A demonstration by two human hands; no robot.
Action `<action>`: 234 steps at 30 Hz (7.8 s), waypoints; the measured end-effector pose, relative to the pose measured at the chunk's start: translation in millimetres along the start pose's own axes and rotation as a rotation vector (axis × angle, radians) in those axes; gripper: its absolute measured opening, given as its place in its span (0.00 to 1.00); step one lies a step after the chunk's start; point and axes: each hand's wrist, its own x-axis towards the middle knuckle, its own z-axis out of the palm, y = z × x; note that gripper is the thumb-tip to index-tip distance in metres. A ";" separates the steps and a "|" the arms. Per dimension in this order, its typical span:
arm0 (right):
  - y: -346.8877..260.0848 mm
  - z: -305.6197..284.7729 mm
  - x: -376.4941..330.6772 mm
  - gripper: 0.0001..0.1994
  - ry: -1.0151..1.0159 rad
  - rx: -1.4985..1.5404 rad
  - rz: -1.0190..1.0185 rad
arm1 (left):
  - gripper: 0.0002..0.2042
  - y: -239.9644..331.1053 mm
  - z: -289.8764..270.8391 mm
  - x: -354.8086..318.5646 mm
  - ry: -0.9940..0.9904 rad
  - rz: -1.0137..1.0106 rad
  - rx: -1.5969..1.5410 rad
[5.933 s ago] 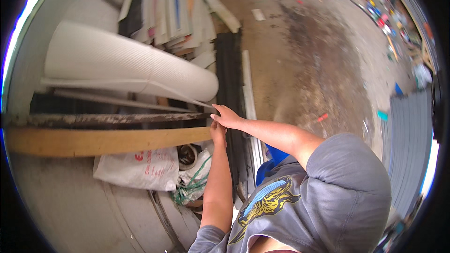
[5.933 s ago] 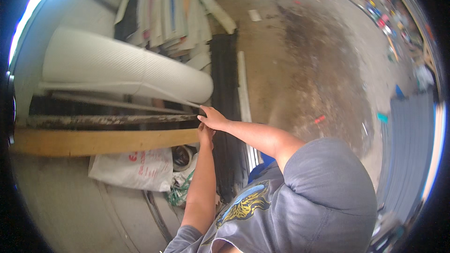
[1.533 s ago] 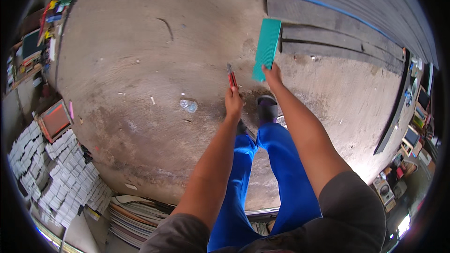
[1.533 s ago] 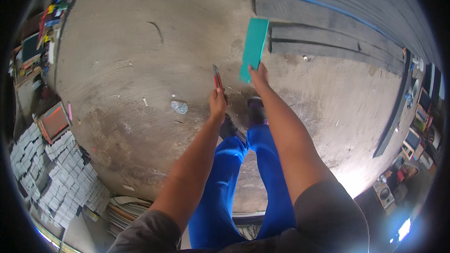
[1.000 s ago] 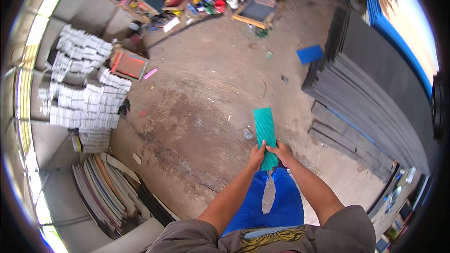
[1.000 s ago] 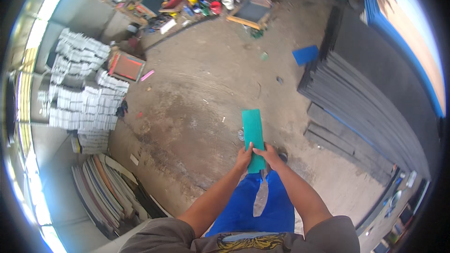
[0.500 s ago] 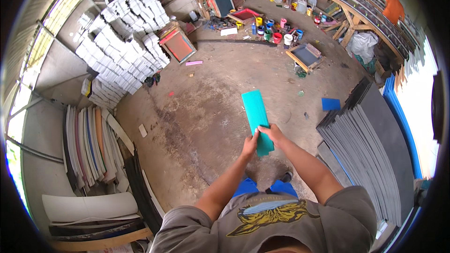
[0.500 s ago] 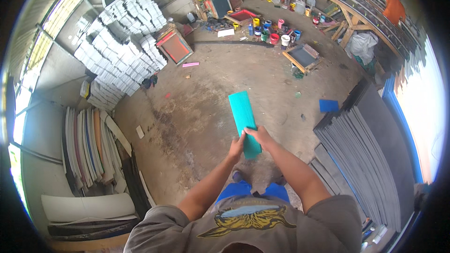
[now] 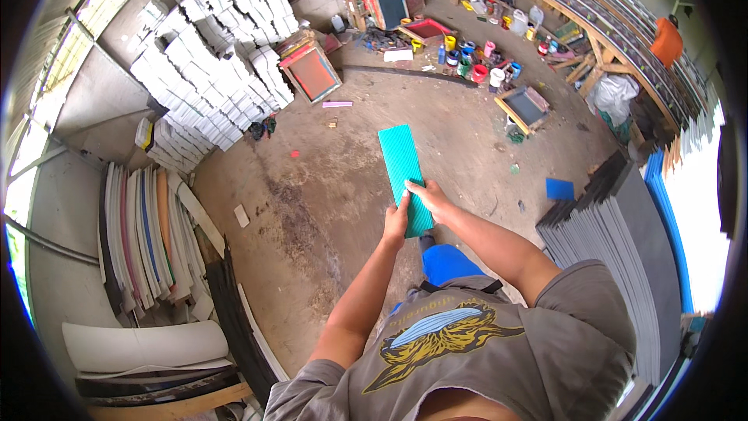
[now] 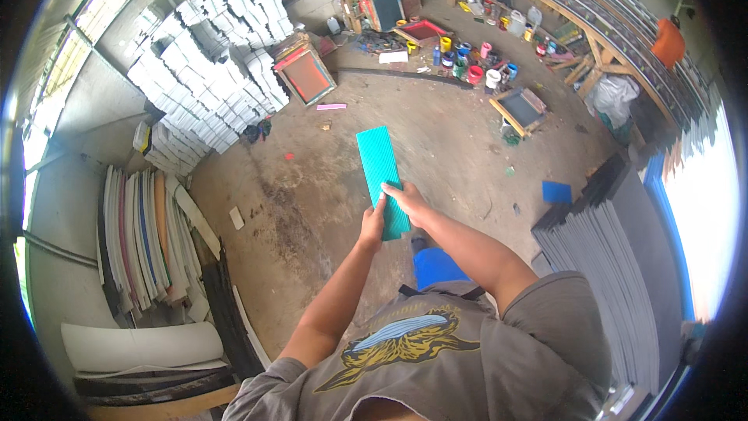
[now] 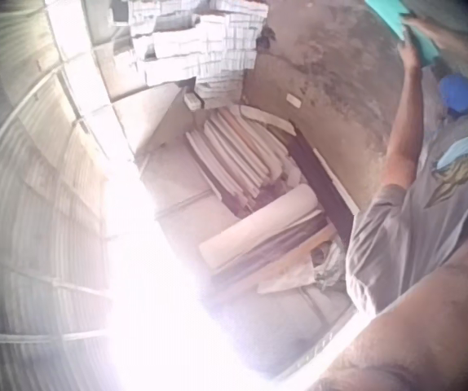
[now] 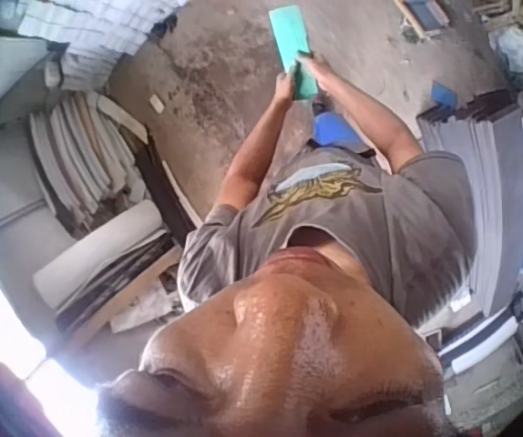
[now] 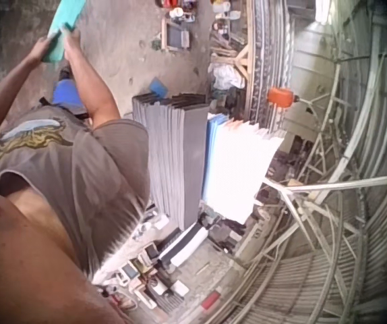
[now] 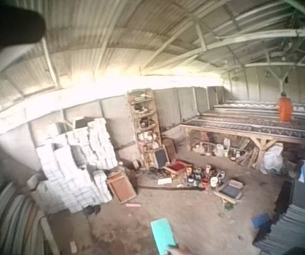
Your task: The person repeatedly picks up long dark rectangular sheets from the floor and stacks them against a wall. The person also picks up a wooden plank and places it vertically, then handles a green rectangular object and a white sack before placing them on a shelf.
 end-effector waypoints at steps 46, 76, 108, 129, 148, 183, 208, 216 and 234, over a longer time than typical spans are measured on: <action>-307.6 -12.7 770.6 0.22 0.230 -0.164 -0.174 | 0.25 365.6 20.8 763.2 -0.091 0.218 0.050; -473.0 -9.9 1284.5 0.22 0.228 -0.487 -0.477 | 0.21 624.3 26.5 1250.9 0.067 0.289 -0.072; -540.5 -142.3 1859.2 0.23 0.429 -0.142 -0.193 | 0.32 694.6 69.3 1794.6 0.088 0.110 0.227; -539.4 -147.9 1923.3 0.30 0.599 -1.261 -0.396 | 0.29 674.7 55.0 1866.3 0.117 0.052 0.321; -375.2 -122.1 1499.9 0.28 0.730 -0.895 -0.311 | 0.17 568.6 38.1 1500.9 -0.030 -0.261 0.313; 166.5 -446.8 1382.9 0.15 0.153 -1.417 0.459 | 0.30 -12.8 -62.8 1594.7 -0.915 0.012 2.088; -288.5 -187.9 920.9 0.37 0.679 -1.139 0.439 | 0.34 398.1 126.8 1245.9 -1.338 0.516 1.509; -259.5 -30.8 758.9 0.35 1.143 -1.026 0.432 | 0.37 433.2 141.6 1072.2 -1.881 0.936 1.323; -81.6 332.0 447.3 0.32 2.168 -0.544 0.672 | 0.31 256.1 54.8 583.6 -2.893 1.106 0.473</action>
